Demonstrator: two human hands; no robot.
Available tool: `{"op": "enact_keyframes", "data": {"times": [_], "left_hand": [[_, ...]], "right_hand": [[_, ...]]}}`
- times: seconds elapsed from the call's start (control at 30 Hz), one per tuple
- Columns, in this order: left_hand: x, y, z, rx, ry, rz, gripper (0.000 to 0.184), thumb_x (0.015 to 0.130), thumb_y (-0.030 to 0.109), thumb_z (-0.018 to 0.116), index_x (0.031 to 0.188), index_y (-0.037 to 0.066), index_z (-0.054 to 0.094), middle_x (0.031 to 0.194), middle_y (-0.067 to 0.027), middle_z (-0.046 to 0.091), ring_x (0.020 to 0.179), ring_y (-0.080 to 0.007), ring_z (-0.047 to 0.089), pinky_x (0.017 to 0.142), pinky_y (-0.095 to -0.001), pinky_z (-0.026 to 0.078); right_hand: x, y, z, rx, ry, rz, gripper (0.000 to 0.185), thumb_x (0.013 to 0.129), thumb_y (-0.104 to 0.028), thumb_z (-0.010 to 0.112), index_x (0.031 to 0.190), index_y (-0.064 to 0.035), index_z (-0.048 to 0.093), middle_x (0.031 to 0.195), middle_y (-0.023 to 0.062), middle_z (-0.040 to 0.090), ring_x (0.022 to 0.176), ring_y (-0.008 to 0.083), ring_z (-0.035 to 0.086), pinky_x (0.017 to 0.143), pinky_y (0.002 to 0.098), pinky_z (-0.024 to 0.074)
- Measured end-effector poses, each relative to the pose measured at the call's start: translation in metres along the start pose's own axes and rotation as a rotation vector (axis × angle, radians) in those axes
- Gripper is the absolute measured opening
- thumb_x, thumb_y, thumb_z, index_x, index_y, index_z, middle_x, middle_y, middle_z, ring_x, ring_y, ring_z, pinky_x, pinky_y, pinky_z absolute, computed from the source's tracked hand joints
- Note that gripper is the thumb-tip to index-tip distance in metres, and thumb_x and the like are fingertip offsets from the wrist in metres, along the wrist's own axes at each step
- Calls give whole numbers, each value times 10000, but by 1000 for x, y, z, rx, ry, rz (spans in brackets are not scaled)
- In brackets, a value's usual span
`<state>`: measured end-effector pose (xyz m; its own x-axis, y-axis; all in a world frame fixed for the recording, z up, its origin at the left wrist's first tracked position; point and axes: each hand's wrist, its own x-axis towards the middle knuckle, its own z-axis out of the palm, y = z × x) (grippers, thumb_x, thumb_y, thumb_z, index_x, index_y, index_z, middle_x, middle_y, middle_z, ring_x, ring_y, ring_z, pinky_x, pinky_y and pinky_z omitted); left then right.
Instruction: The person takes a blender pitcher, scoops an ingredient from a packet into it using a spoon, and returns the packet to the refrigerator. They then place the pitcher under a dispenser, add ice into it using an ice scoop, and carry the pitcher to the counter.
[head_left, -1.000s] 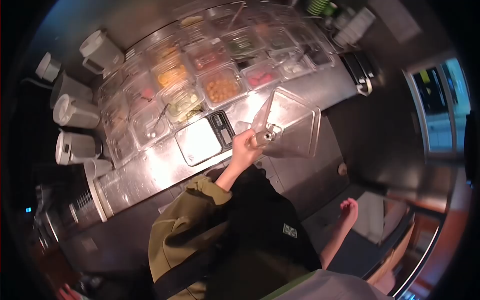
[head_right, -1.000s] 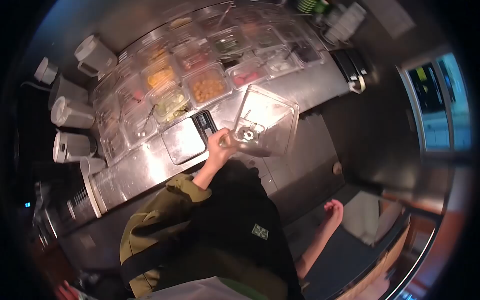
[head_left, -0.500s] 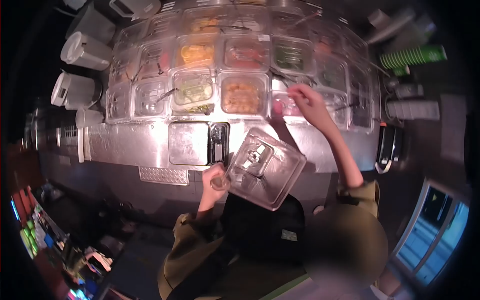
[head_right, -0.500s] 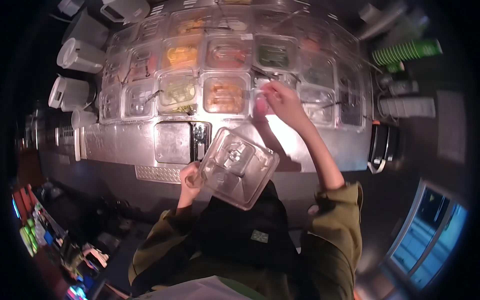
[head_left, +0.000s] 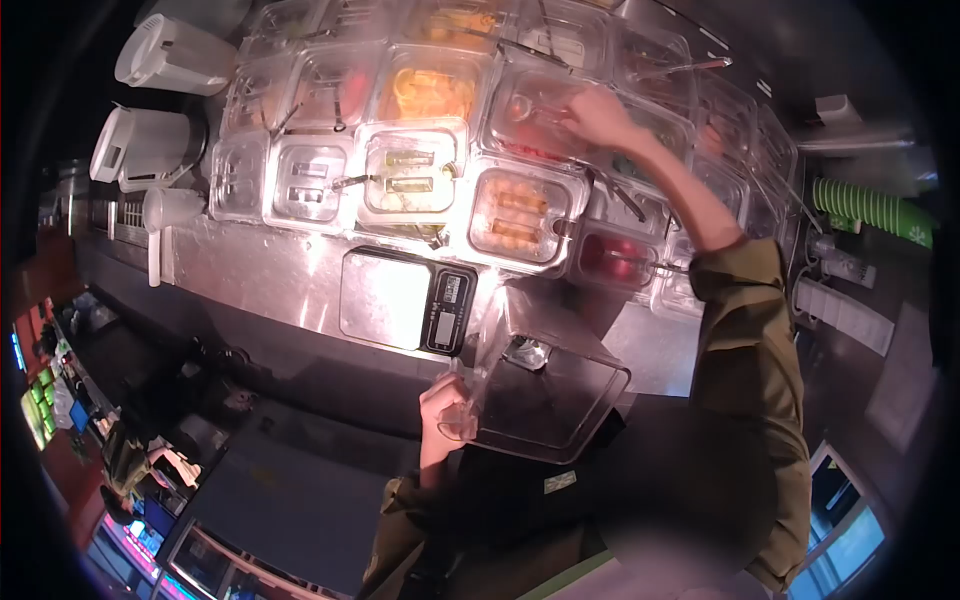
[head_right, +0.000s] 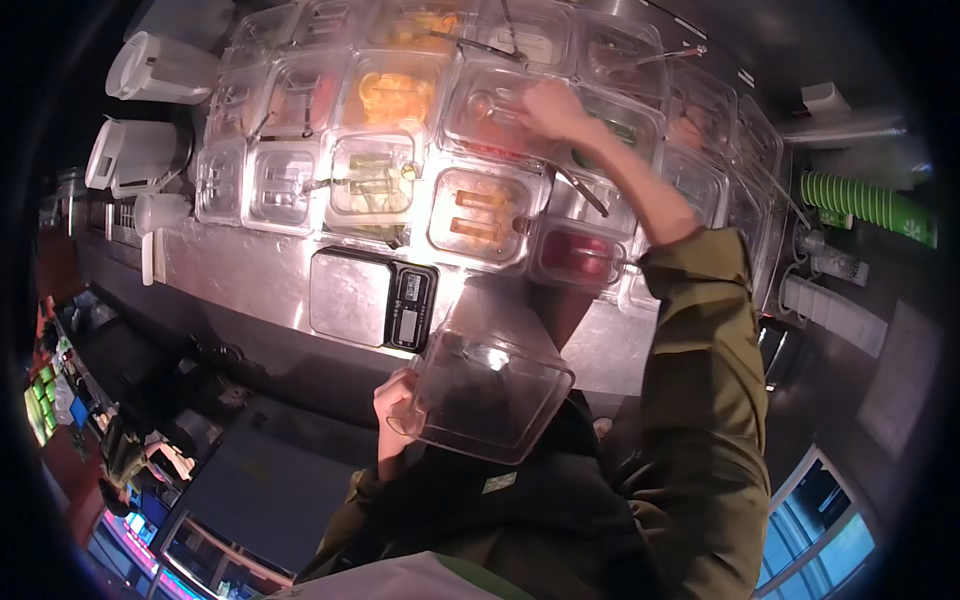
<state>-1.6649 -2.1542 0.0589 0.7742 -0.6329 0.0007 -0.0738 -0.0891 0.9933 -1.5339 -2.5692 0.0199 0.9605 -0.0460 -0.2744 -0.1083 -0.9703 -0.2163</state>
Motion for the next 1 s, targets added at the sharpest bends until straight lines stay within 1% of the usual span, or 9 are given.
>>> {"op": "enact_keyframes", "data": {"times": [0.03,0.13,0.23,0.37,0.57,0.6,0.7,0.83,1.0], "left_hand": [[1,-1,0,3,-1,-4,237,610,49,584,560,41,353,528,-55,363,484,-203,374,504,-289,339],[3,2,0,5,13,-40,195,558,49,562,561,33,367,537,-70,394,492,-233,403,536,-309,356],[2,0,4,20,30,-39,181,533,55,556,563,28,379,544,-80,416,499,-251,423,572,-319,375],[8,4,8,13,28,-31,193,553,71,570,575,27,384,550,-83,417,497,-253,420,605,-326,390],[6,-2,7,61,2,-33,192,595,82,564,578,34,379,574,-86,422,509,-244,420,623,-341,393],[7,0,7,48,-12,-57,188,591,80,567,574,41,384,576,-86,433,523,-244,438,650,-359,402],[15,7,4,75,-72,-82,183,621,110,566,572,51,400,594,-79,470,547,-237,468,688,-379,405],[23,8,5,-5,-105,-95,256,725,234,542,572,64,428,640,-69,524,595,-221,500,732,-418,395],[16,1,1,12,-122,-129,286,731,253,572,579,52,437,628,-89,512,605,-242,505,713,-394,402]], "right_hand": [[-1,8,-6,54,-131,43,206,702,-167,600,849,-24,584,808,69,592,764,214,558,687,319,428],[-4,70,4,826,-210,-44,225,745,-223,605,835,-17,589,721,0,574,675,98,520,636,249,415],[-20,79,-21,924,-229,69,220,776,-237,582,833,-24,589,734,-37,545,693,32,464,631,197,394],[-45,57,-55,932,-292,-49,191,796,-206,560,843,-23,585,747,-28,550,705,38,474,646,189,397],[-53,39,-49,846,-255,75,163,787,-140,545,891,-19,580,765,-22,558,724,33,473,655,200,403],[-53,43,-42,764,-107,29,188,764,-151,566,900,-21,580,780,-3,567,731,61,497,653,219,407],[-52,53,-36,671,8,32,208,753,-173,583,889,-15,582,793,23,575,725,96,512,656,238,409],[-60,56,-30,729,59,56,209,741,-170,578,876,-11,583,791,53,576,732,122,523,671,260,417],[-64,49,-22,698,121,1,212,727,-170,578,870,-13,589,789,81,573,740,186,551,683,296,429]]}}
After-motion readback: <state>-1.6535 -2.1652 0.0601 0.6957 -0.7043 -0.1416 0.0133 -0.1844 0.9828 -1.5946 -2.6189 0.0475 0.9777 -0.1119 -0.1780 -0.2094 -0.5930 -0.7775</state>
